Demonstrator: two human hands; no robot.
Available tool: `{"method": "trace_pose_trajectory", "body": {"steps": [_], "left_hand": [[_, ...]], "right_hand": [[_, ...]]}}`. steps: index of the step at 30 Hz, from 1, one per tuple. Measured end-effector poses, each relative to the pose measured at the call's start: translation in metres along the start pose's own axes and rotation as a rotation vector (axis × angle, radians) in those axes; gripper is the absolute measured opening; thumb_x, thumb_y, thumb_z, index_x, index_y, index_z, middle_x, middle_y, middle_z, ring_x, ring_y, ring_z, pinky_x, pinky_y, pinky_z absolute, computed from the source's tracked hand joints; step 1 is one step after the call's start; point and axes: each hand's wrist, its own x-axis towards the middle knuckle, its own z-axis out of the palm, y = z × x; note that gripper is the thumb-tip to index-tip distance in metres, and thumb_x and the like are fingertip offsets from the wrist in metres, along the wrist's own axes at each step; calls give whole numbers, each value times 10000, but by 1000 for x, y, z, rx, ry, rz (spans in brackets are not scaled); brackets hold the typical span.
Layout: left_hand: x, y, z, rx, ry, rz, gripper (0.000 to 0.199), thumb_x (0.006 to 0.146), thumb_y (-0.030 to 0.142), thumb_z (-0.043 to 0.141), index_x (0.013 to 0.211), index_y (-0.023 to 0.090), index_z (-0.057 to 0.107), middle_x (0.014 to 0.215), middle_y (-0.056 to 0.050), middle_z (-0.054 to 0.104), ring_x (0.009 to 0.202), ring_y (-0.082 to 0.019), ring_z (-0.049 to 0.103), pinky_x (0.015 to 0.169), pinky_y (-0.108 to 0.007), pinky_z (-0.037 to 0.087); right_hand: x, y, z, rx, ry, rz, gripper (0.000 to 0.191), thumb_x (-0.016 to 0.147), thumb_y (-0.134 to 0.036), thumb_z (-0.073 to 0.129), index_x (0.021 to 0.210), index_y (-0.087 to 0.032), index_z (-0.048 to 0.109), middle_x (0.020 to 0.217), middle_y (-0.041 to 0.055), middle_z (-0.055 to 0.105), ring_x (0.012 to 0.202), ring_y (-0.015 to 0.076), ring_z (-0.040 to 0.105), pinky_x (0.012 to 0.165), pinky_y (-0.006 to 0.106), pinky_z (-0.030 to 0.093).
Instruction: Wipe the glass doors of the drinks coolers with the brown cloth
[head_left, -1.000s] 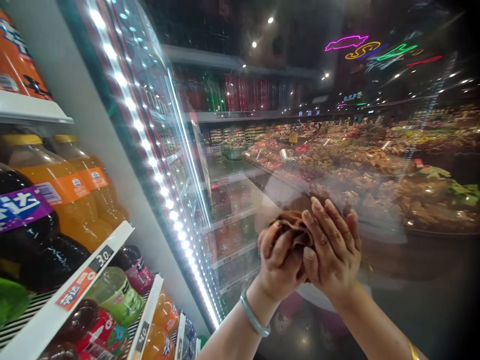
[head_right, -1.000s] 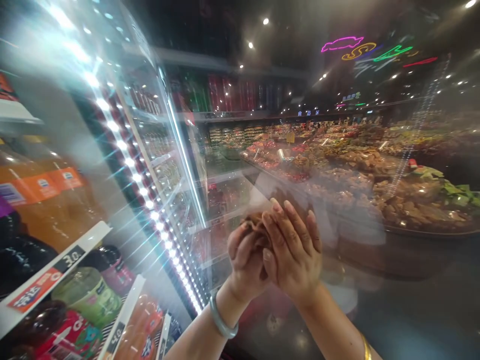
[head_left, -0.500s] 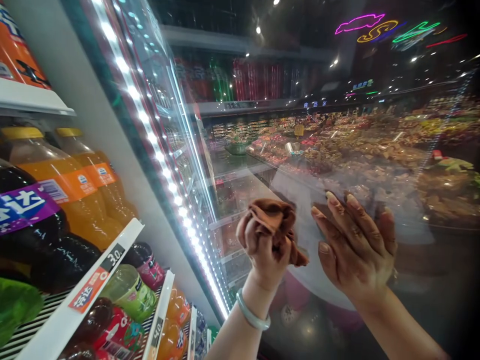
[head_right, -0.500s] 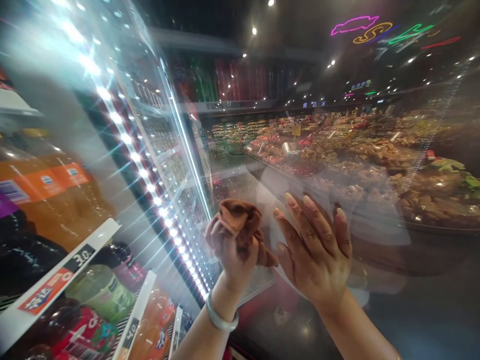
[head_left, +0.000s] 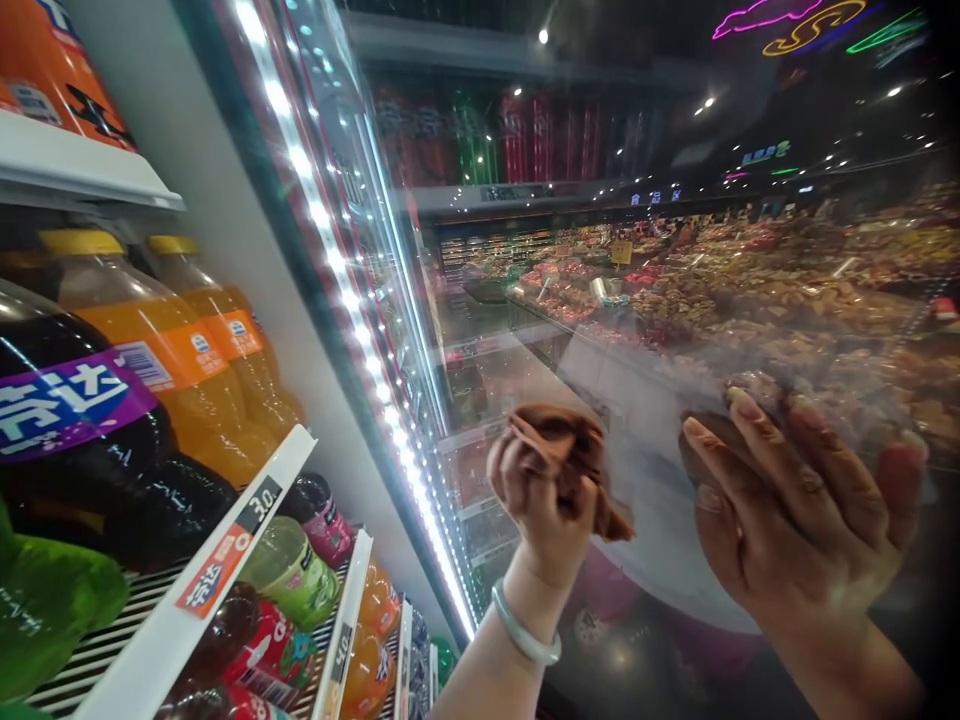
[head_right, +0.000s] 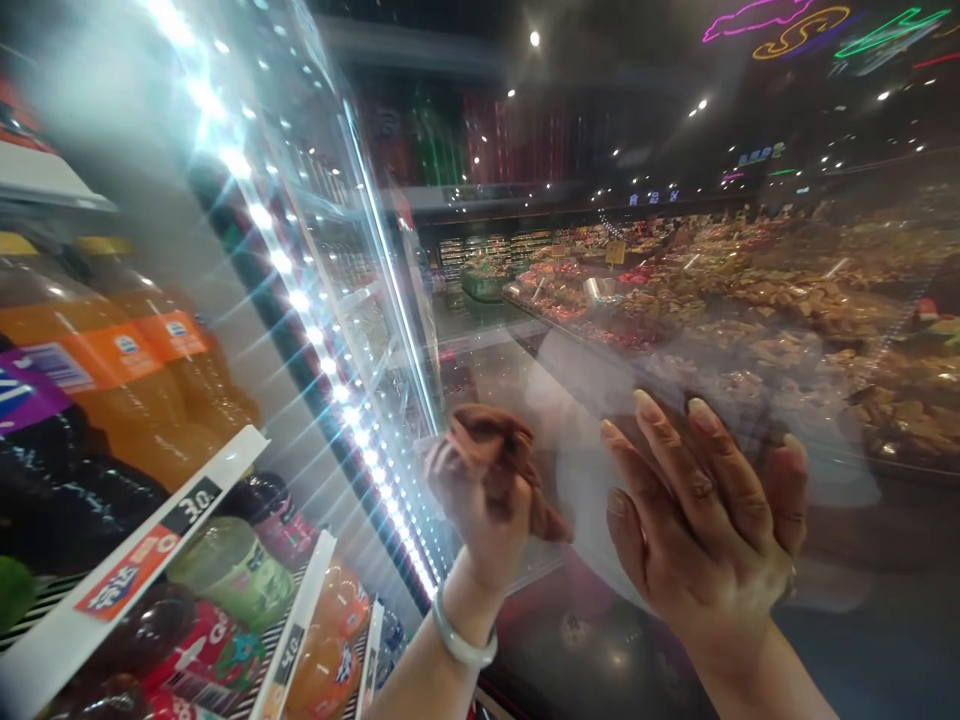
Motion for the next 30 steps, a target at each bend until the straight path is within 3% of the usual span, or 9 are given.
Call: {"method": "trace_pose_trajectory", "body": {"steps": [4, 7, 10, 13, 16, 18, 23, 27, 30], "left_hand": [[-16, 22, 6, -72, -11, 175, 222, 875, 240, 613, 1092, 267, 651, 1186, -94, 602, 1301, -313, 526, 1052, -500, 546], [7, 5, 4, -46, -16, 212, 160, 929, 278, 607, 1082, 283, 652, 1183, -88, 608, 1297, -308, 542, 1042, -489, 554], [23, -32, -6, 5, -40, 92, 251, 923, 380, 658, 1155, 285, 650, 1231, -94, 616, 1284, -315, 563, 1086, -525, 517], [7, -59, -15, 41, -18, -124, 308, 927, 375, 638, 1214, 264, 632, 1263, -98, 614, 1278, -291, 571, 1113, -510, 495], [-27, -55, -19, 44, 5, -223, 320, 935, 299, 603, 1250, 248, 608, 1235, -93, 615, 1236, -268, 584, 1109, -506, 485], [-44, -43, -20, 42, -31, -180, 310, 919, 270, 605, 1228, 253, 619, 1215, -90, 618, 1211, -277, 587, 1104, -532, 477], [-29, -46, -22, 35, -107, 29, 293, 914, 390, 647, 1175, 259, 648, 1289, -111, 593, 1298, -323, 516, 1095, -547, 480], [-17, -78, -23, 73, -19, -186, 321, 922, 365, 649, 1220, 250, 615, 1295, -108, 576, 1277, -282, 533, 1126, -520, 464], [-46, -75, -23, 77, 0, -318, 314, 925, 303, 608, 1234, 246, 597, 1242, -93, 593, 1221, -258, 570, 1097, -506, 484]], "right_hand": [[-11, -28, 17, 65, -66, -22, 565, 990, -295, 605, 1549, -261, 529, 1458, 59, 655, 1487, 296, 503, 1333, 526, 238], [-22, -46, 29, 103, -101, -60, 528, 1031, -288, 532, 1553, -211, 507, 1414, 69, 688, 1447, 232, 550, 1328, 468, 252], [-28, -50, 31, 91, -119, -84, 443, 1012, -299, 593, 1455, -291, 609, 1401, -3, 698, 1427, 202, 564, 1339, 446, 208], [-28, -48, 29, 104, -121, -103, 380, 1009, -285, 596, 1383, -293, 665, 1398, -24, 699, 1416, 174, 568, 1339, 419, 211], [-28, -47, 28, 106, -107, -96, 362, 1008, -287, 600, 1361, -291, 680, 1388, -37, 703, 1435, 170, 548, 1340, 427, 217], [-29, -48, 29, 100, -108, -98, 365, 994, -294, 630, 1356, -304, 683, 1384, -49, 703, 1444, 173, 539, 1341, 426, 215], [-30, -49, 30, 107, -106, -91, 376, 972, -279, 656, 1344, -324, 691, 1366, -54, 713, 1446, 182, 543, 1340, 427, 212], [-29, -48, 29, 114, -114, -92, 373, 981, -269, 636, 1346, -324, 690, 1377, -62, 705, 1479, 178, 507, 1347, 428, 202], [-28, -48, 27, 104, -126, -96, 364, 999, -290, 617, 1357, -315, 682, 1390, -68, 694, 1512, 170, 463, 1357, 433, 180]]}}
